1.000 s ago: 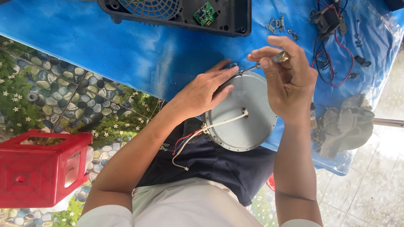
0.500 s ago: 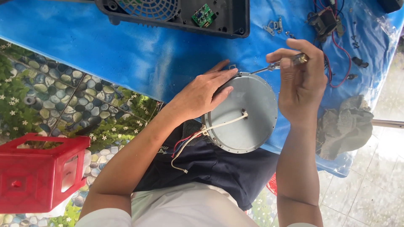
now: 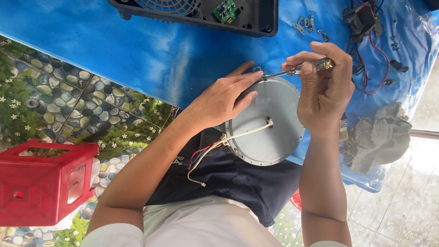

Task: Reassembling a circular heating element into an appliance using a screwdriver and screws.

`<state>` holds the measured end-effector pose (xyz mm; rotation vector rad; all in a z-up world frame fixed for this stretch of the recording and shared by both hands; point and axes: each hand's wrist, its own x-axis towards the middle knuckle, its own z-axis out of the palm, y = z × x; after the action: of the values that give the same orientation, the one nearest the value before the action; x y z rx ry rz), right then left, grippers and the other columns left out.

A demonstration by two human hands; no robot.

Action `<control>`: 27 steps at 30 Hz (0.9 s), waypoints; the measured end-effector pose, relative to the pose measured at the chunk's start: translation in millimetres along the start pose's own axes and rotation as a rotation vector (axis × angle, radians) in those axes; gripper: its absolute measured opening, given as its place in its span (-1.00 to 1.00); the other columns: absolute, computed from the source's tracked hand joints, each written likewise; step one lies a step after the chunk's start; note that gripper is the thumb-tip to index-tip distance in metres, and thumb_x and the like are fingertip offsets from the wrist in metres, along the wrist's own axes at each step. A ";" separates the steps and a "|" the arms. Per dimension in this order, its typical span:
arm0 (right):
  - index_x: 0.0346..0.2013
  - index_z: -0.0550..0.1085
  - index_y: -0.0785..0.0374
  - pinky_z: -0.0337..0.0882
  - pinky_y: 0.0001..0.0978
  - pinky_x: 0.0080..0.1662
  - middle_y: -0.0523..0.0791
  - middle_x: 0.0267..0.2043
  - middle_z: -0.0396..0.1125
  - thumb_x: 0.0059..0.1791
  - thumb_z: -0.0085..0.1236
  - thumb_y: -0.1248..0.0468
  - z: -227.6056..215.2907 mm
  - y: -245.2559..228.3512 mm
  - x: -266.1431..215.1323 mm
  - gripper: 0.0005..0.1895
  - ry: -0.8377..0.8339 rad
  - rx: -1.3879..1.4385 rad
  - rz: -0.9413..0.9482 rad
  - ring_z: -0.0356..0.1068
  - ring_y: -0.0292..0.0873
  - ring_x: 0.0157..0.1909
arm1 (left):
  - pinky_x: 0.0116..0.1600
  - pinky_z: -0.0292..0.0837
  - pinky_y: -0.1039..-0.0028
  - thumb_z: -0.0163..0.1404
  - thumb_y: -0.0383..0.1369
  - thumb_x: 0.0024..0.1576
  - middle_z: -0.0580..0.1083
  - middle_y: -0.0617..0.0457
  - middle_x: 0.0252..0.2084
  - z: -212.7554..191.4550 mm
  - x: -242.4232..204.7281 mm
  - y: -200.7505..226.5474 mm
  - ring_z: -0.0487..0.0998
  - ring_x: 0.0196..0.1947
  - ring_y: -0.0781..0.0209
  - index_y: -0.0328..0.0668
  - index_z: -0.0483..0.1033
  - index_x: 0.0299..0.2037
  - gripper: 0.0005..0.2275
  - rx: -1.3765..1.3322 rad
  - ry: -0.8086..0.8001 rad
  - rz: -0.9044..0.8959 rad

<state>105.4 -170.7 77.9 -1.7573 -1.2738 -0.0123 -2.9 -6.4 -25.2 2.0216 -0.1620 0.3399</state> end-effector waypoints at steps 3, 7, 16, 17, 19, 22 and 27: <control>0.27 0.14 0.30 0.65 -0.04 0.07 0.22 -0.03 0.38 0.36 -0.27 0.37 0.0 1.6 -0.7 -0.82 -0.016 -0.011 0.003 0.54 0.16 -0.05 | 0.43 0.26 0.11 -0.13 -0.32 0.37 0.42 -0.26 0.30 1.0 -0.1 -0.6 0.13 0.49 -0.11 -0.37 0.27 0.34 -0.61 0.008 0.008 -0.001; 0.30 0.13 0.30 0.67 0.00 0.09 0.22 -0.02 0.37 0.37 -0.27 0.36 -0.9 2.1 -0.1 -0.80 -0.036 -0.008 -0.030 0.53 0.17 -0.01 | 0.42 0.29 0.13 -0.14 -0.31 0.37 0.43 -0.24 0.29 1.0 -0.2 -0.1 0.12 0.50 -0.08 -0.36 0.27 0.34 -0.61 0.009 0.002 -0.019; 0.30 0.13 0.26 0.66 -0.03 0.06 0.21 -0.02 0.39 0.38 -0.28 0.33 -1.1 2.8 -0.7 -0.81 -0.009 -0.023 -0.029 0.55 0.17 -0.04 | 0.43 0.28 0.12 -0.15 -0.32 0.37 0.41 -0.25 0.31 2.2 0.3 -2.7 0.12 0.50 -0.11 -0.39 0.25 0.34 -0.61 0.022 -0.005 0.001; 0.30 0.12 0.26 0.67 -0.02 0.08 0.22 -0.01 0.38 0.38 -0.28 0.33 -1.4 2.8 -0.6 -0.81 -0.015 -0.014 -0.030 0.54 0.17 -0.03 | 0.44 0.27 0.13 -0.14 -0.32 0.37 0.40 -0.25 0.32 2.4 0.6 -3.3 0.11 0.50 -0.11 -0.40 0.24 0.35 -0.60 0.022 -0.008 0.003; 0.31 0.11 0.26 0.67 -0.01 0.09 0.23 -0.01 0.37 0.38 -0.29 0.34 -3.1 1.7 0.0 -0.80 -0.020 -0.005 -0.031 0.54 0.17 -0.02 | 0.45 0.25 0.13 -0.14 -0.32 0.37 0.39 -0.26 0.33 2.0 1.0 -3.0 0.10 0.50 -0.11 -0.40 0.23 0.36 -0.60 0.022 -0.012 0.005; 0.32 0.09 0.29 0.64 0.05 0.15 0.26 0.00 0.33 0.37 -0.35 0.36 -6.3 -2.0 2.8 -0.79 -0.098 0.050 -0.030 0.50 0.19 0.01 | 0.44 0.24 0.11 -0.16 -0.30 0.38 0.39 -0.25 0.33 0.6 1.0 -1.6 0.09 0.51 -0.10 -0.38 0.23 0.36 -0.60 0.022 -0.027 -0.015; 0.15 0.10 0.36 0.60 0.07 0.23 0.11 -0.14 0.23 0.34 -0.36 0.31 -3.2 -6.6 10.7 -0.84 -0.145 0.086 0.017 0.41 0.00 -0.09 | 0.44 0.26 0.11 -0.14 -0.32 0.38 0.40 -0.27 0.32 0.8 -0.2 -0.9 0.10 0.51 -0.14 -0.37 0.23 0.36 -0.61 0.012 -0.006 0.003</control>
<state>107.0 -164.8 89.4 -1.7195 -1.3428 0.1801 -2.7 -6.7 -26.3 2.0345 -0.1668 0.3375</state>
